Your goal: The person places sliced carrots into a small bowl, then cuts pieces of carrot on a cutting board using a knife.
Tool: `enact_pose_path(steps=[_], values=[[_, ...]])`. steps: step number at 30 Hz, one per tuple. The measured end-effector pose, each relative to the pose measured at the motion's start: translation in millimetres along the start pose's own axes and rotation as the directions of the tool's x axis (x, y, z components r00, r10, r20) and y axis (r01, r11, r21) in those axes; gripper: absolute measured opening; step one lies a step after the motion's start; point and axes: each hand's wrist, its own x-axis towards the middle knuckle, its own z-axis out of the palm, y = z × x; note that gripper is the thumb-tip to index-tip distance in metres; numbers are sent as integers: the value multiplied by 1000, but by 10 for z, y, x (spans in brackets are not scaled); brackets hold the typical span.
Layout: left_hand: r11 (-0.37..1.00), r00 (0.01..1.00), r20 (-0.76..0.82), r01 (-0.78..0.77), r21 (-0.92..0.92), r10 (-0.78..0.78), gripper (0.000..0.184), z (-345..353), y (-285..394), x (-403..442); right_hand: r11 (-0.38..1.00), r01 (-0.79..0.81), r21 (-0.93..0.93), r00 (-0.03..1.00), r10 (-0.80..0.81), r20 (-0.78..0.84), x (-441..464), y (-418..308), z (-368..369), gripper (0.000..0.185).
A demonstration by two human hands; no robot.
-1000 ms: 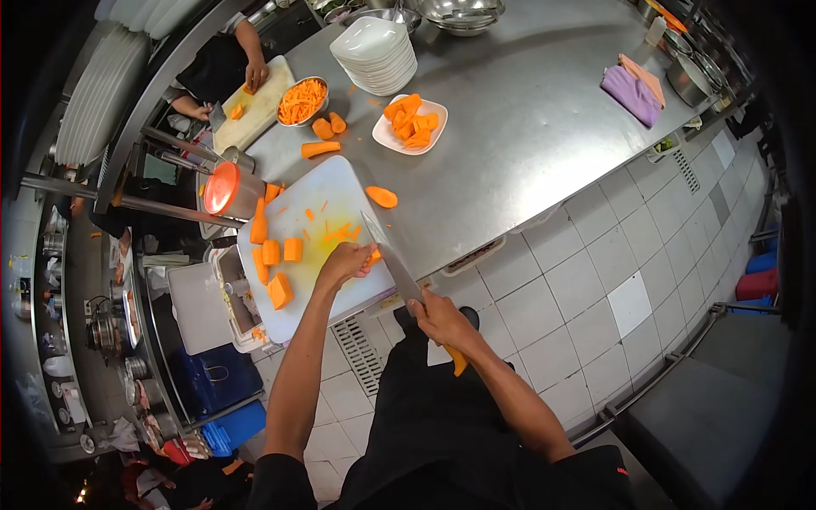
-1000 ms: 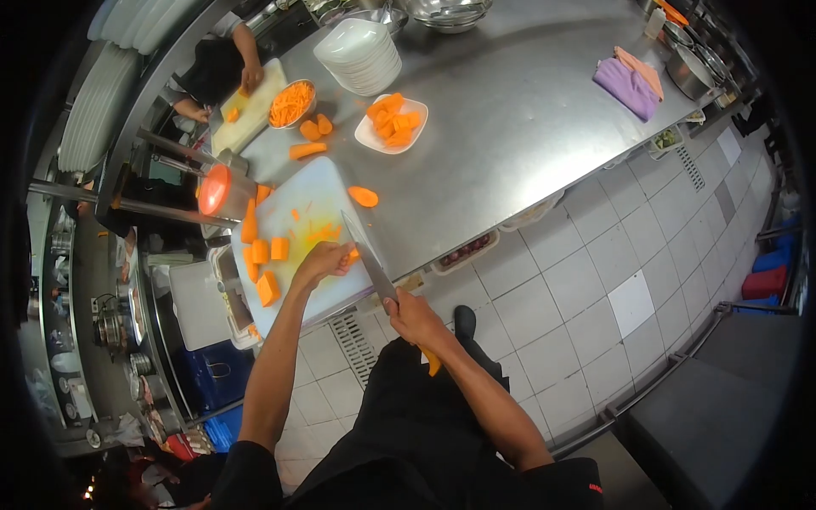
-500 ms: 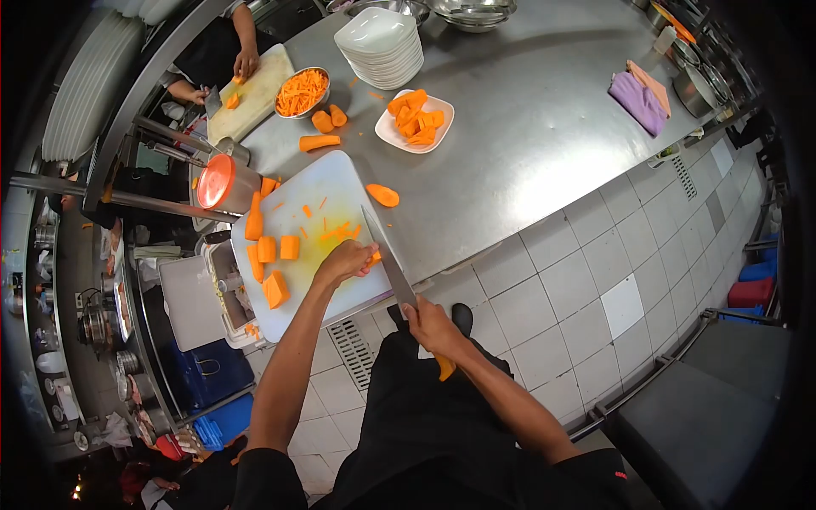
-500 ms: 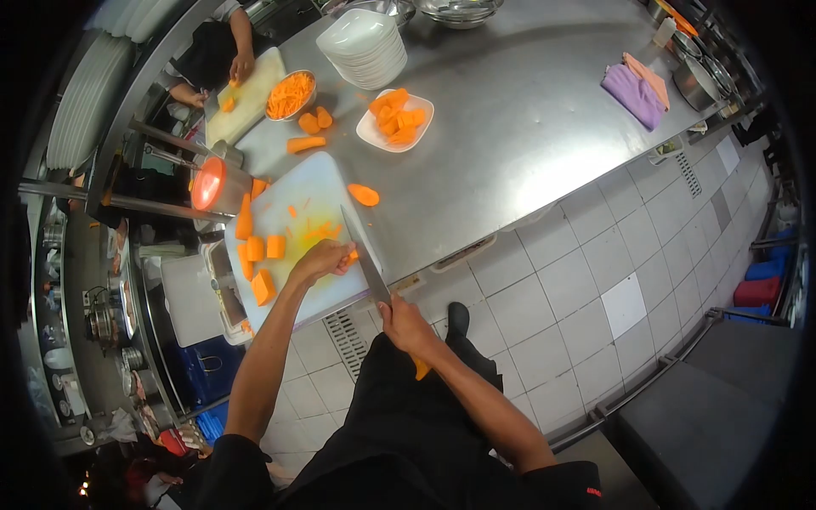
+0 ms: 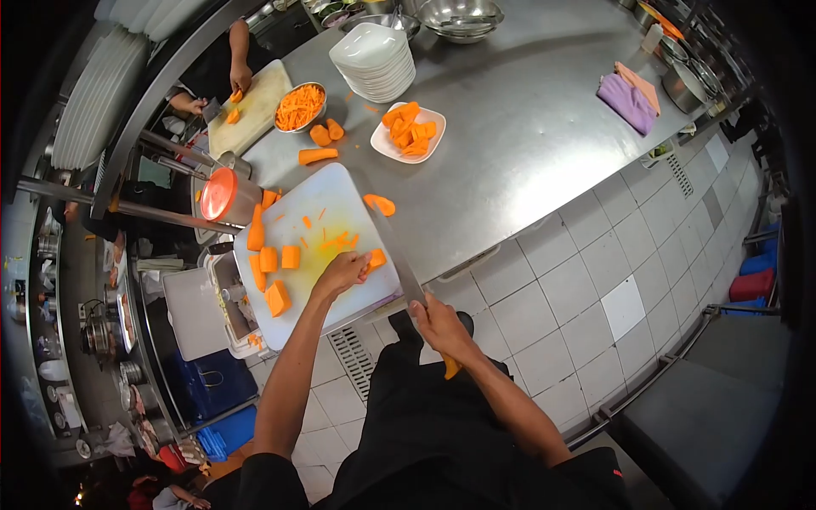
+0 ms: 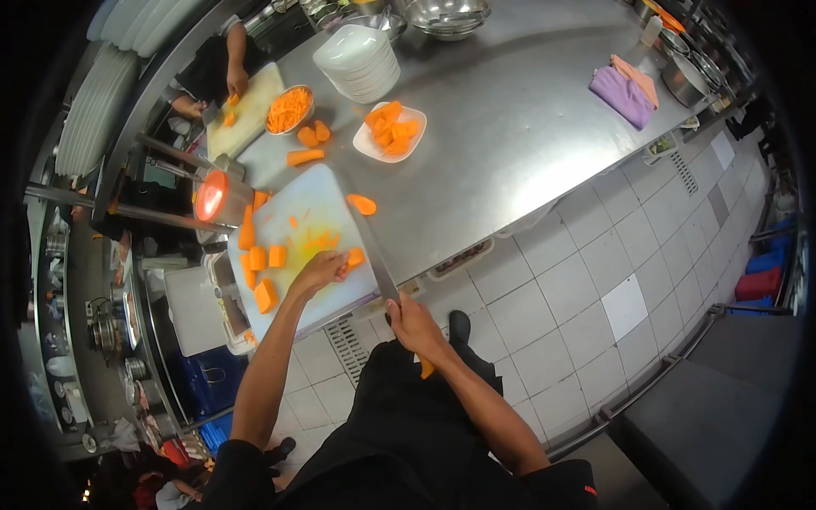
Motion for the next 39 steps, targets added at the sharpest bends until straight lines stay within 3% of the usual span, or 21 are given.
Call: enact_pose_path(steps=[2, 5, 7, 10, 13, 26, 28, 31, 39], values=[[1000, 1000, -22, 5, -21, -5, 41, 25, -32, -61, 997, -65, 29, 997, 67, -47, -63, -9, 80, 28], [998, 999, -28, -45, 36, 46, 39, 45, -48, -62, 993, -89, 78, 995, 86, 43, -70, 47, 272, 32], [986, 988, -107, -97, 138, 113, 41, 79, -94, -78, 990, 114, -78, 984, -124, -131, -86, 9, 407, 44], [980, 973, -181, -113, 165, 143, 41, 144, -128, -103, 993, -33, -114, 999, 30, -35, -153, -117, 407, 57], [964, 962, -226, -95, 247, 153, 40, 181, -122, -108, 995, -47, -90, 998, 43, -42, -174, -125, 447, 58], [975, 982, -151, -80, 205, 112, 38, 147, -17, -118, 998, -56, -9, 998, 56, -35, -237, -258, 420, 52], [980, 987, -137, -53, 194, 80, 37, 139, 4, -121, 998, 60, -16, 993, -61, -97, -229, -280, 404, 52], [980, 992, -114, -38, 193, 61, 36, 129, 42, -133, 999, -23, 38, 999, 24, -32, -225, -355, 342, 51], [981, 996, -73, -36, 191, 51, 37, 105, 69, -118, 998, -12, 68, 998, 16, -59, -172, -337, 333, 46]])
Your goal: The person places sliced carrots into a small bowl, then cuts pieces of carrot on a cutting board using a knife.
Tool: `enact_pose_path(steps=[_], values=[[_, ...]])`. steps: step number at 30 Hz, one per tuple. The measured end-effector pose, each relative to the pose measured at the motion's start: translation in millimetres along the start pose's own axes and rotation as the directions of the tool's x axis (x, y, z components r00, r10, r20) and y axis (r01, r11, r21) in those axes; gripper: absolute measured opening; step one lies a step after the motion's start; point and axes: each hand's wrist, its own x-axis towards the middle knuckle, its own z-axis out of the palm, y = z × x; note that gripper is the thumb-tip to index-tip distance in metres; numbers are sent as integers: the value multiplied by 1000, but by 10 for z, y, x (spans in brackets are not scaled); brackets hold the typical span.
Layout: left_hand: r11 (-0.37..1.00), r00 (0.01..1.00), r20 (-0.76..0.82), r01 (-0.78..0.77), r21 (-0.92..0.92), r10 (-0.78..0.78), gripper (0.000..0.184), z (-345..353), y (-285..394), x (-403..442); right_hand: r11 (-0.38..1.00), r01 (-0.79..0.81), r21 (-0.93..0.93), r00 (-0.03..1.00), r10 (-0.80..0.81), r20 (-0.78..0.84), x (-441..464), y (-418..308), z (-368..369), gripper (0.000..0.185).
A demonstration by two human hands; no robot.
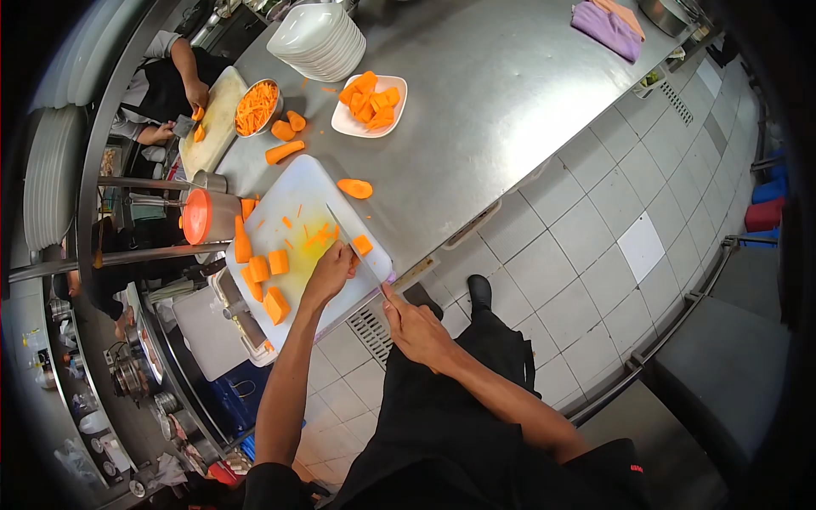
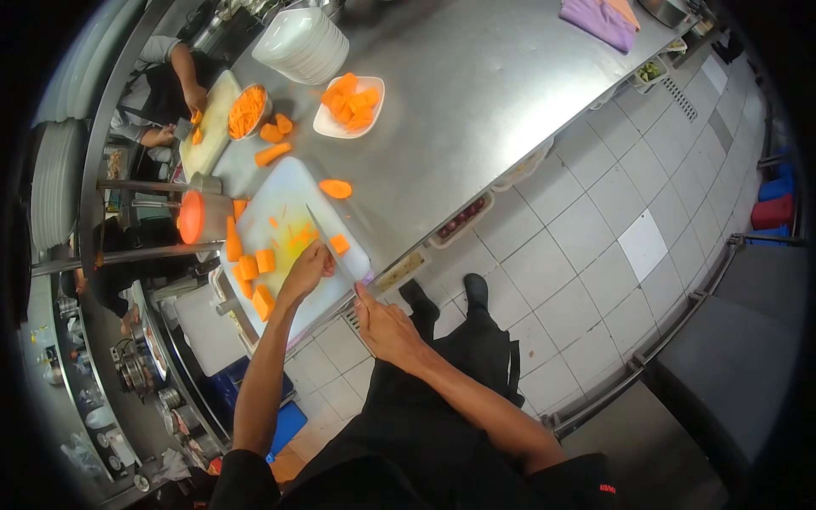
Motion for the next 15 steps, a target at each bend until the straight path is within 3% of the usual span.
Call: enact_pose_path(steps=[11, 15], values=[[1000, 1000, 14, -15, 22, 14, 38, -3, -92, 39, 999, -39, 6, 998, 39, 51, 94, -29, -8, 46], [998, 1000, 6, -13, 57, 12, 38, -6, -63, 44, 999, -11, 40, 1000, 11, -2, 133, 35, 68, 46]])
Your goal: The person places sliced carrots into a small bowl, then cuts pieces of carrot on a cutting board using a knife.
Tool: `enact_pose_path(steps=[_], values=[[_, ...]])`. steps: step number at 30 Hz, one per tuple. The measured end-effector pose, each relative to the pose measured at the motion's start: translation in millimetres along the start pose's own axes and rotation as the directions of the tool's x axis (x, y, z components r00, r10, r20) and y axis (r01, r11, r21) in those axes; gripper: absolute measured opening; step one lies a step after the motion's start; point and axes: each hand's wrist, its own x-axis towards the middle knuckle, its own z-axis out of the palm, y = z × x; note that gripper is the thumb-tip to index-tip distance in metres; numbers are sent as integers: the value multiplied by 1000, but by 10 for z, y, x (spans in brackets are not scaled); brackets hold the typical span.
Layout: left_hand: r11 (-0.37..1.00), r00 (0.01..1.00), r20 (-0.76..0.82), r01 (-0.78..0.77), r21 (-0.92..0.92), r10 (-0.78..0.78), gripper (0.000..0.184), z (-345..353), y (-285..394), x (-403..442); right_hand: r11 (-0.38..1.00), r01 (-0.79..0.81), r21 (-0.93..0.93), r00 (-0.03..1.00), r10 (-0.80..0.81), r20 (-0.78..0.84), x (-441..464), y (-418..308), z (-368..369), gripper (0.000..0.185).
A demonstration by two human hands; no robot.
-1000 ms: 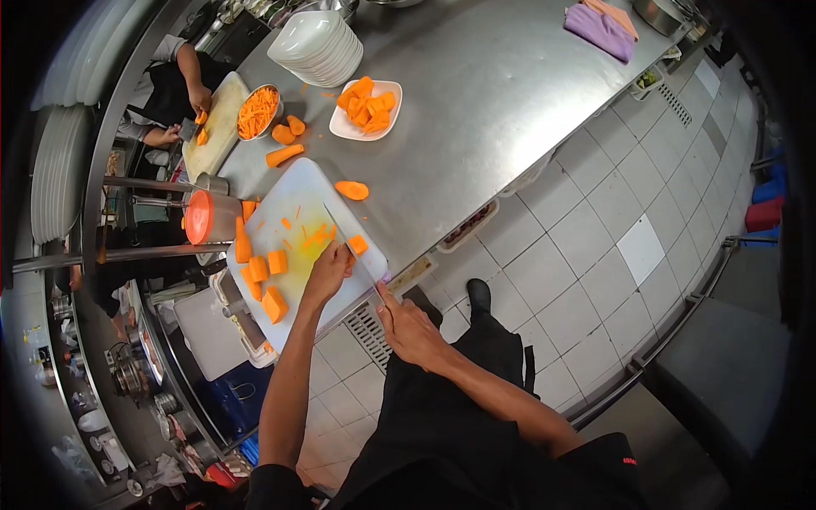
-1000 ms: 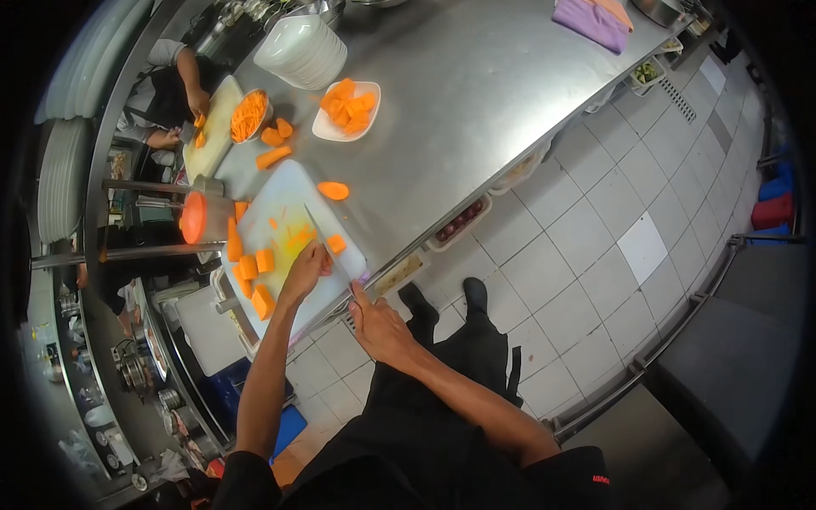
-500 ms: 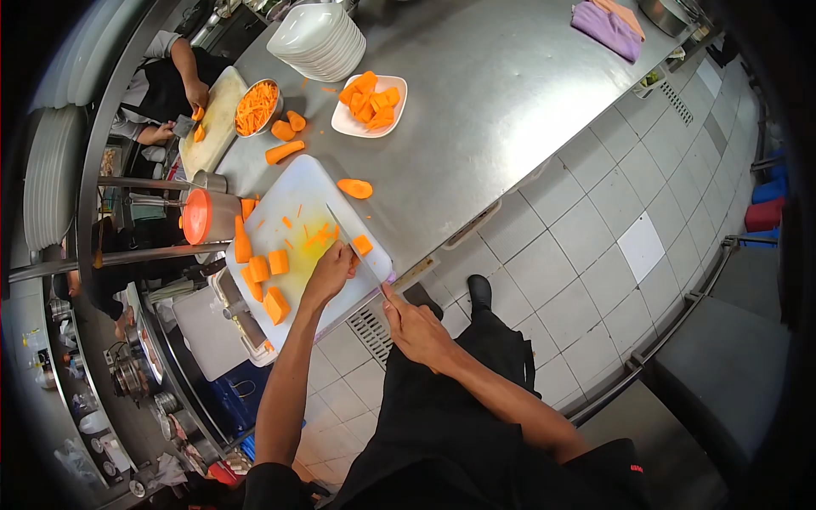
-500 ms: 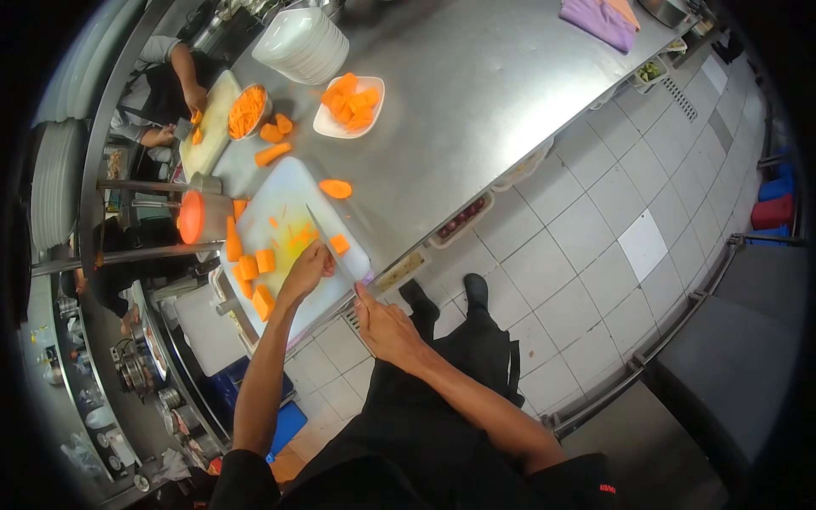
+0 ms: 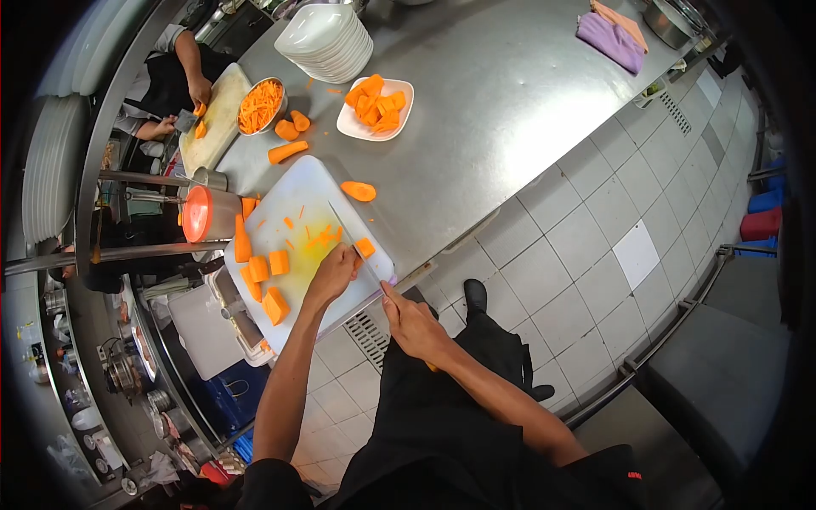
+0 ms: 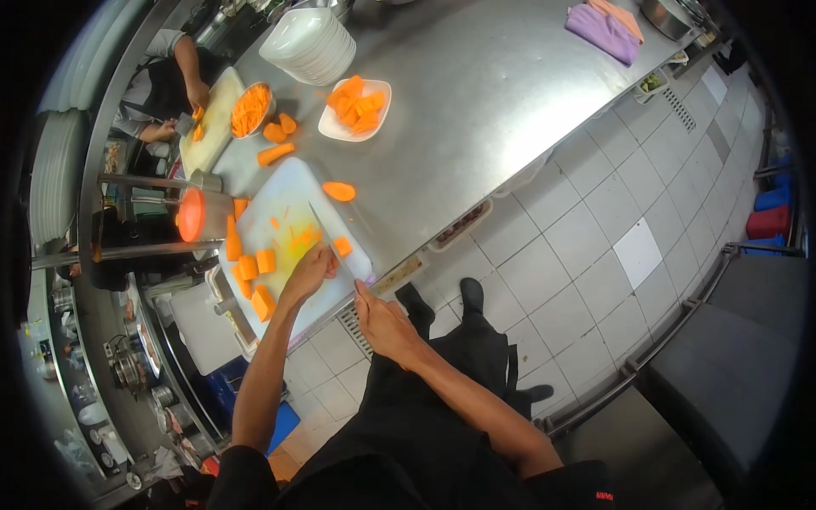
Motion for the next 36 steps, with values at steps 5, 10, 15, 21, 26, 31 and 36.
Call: enact_pose_path(steps=[5, 10, 15, 21, 26, 31, 36], values=[[1000, 1000, -8, -5, -17, 5, 38, 9, -3, -5, 999, 18, -26, 999, -19, -29, 14, -10, 3, 45], [1000, 1000, -1, -13, -27, 13, 36, 20, -28, 12, 1000, -3, -13, 1000, 3, -26, -7, 4, -20, 44], [1000, 1000, -16, -15, -4, 15, 37, 35, -91, 44, 996, 61, -67, 998, -62, -13, 51, 32, -56, 43], [999, 999, -25, -31, 31, 32, 36, 47, -95, 67, 994, 85, -71, 995, -88, -38, 75, 127, -23, 43], [997, 997, 1, -74, 11, 74, 34, 48, -83, 97, 986, 126, -107, 989, -133, -68, 68, 133, 7, 43], [995, 996, -5, -83, 54, 84, 33, 31, -134, 101, 985, 37, -168, 998, -45, -47, 53, 109, -7, 42], [999, 999, -3, -43, 5, 43, 33, 21, -145, 141, 980, 90, -176, 993, -103, -65, 91, 137, 9, 42]])
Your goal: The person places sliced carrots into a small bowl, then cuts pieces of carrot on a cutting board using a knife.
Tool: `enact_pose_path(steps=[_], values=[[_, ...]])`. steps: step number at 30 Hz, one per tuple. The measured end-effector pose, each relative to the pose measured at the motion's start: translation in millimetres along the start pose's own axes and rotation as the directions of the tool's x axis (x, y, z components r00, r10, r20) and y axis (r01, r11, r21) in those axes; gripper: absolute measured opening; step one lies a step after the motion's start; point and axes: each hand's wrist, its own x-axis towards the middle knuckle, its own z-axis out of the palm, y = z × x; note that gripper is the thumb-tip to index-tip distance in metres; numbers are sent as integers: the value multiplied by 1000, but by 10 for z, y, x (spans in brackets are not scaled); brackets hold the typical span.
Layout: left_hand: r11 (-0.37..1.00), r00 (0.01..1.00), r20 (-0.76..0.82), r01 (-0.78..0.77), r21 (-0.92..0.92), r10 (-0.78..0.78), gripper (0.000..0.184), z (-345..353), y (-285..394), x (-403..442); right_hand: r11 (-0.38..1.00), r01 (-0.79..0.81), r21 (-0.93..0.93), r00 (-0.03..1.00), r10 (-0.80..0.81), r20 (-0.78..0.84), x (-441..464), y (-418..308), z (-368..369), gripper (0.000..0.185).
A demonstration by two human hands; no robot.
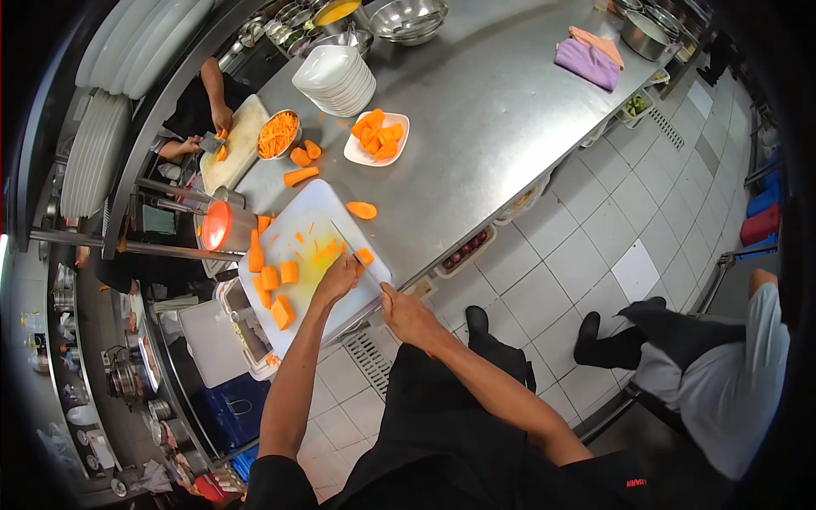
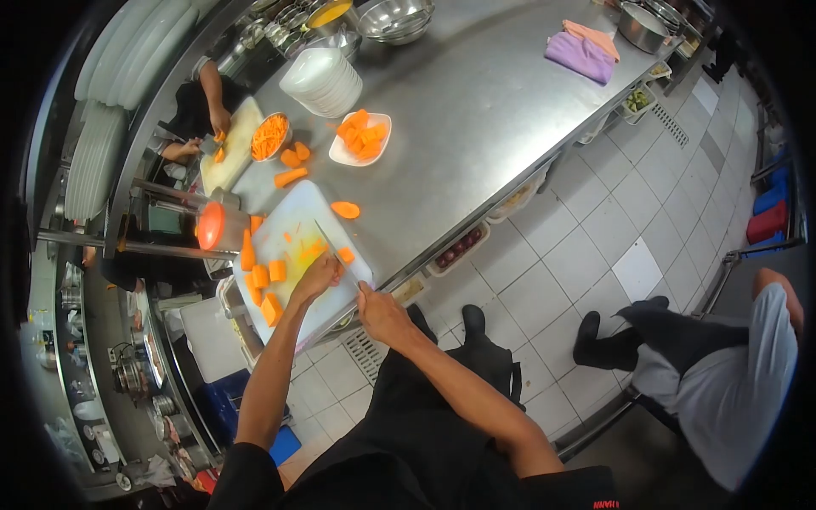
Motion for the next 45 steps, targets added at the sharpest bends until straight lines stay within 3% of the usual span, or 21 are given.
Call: enact_pose_path(steps=[4, 8, 10, 14, 16, 19, 25, 29, 31, 35, 38, 41, 43, 44, 45], values=[[1000, 1000, 6, 10, -19, -10, 32, 11, 50, -42, 994, -49, -95, 999, 48, -12, -80, -48, 44, 43], [1000, 999, -27, -23, -13, 23, 31, 32, 104, -70, 995, -50, -83, 998, 52, 23, -52, -98, -86, 43], [999, 1000, -13, 25, 19, -25, 31, 24, 116, -70, 999, 36, -2, 999, -36, 4, -67, -86, -132, 44], [998, 997, 45, 61, -8, -61, 27, 14, 198, -134, 998, 64, 13, 997, -65, 36, -17, -52, -128, 39], [997, 999, -19, 45, -65, -46, 30, 45, 234, -173, 998, 54, 27, 995, -56, 78, 46, -30, -152, 44], [998, 999, 23, 37, -52, -36, 32, 4, 219, -147, 999, 40, 11, 987, -42, 155, 144, -30, -215, 43], [998, 998, 28, 65, 5, -65, 32, -3, 190, -108, 995, -78, -55, 988, 84, 131, 106, -156, -109, 44], [1000, 1000, -16, 26, 12, -26, 34, 30, 61, -47, 994, -56, -93, 995, 62, 71, -16, -96, -44, 44], [998, 999, -29, 26, -61, -28, 35, 33, 33, -41, 992, 47, -118, 999, -49, -18, -22, -81, -15, 39], [1000, 1000, 13, -4, -9, 4, 35, 18, 39, -32, 982, -2, -189, 999, 9, 36, -23, -114, -46, 42], [994, 1000, 25, -15, -109, 17, 35, 21, 4, -43, 982, 7, -190, 998, 4, 56, -21, -88, -34, 43], [993, 1000, -3, -18, -113, 18, 36, 33, -17, -39, 986, 28, -167, 998, -17, 68, -25, 41, -9, 44], [998, 996, -80, 34, -44, -38, 37, 48, -20, -40, 949, 315, 5, 933, -308, -185, 19, 295, 67, 42], [998, 996, -82, 38, -52, -43, 37, 55, -121, -12, 950, 314, 3, 935, -308, -176, -4, 222, -65, 42], [1000, 997, -82, 1, -24, -3, 35, 43, -214, 23, 957, -5, 291, 999, -8, 43, -36, 157, -218, 40]])
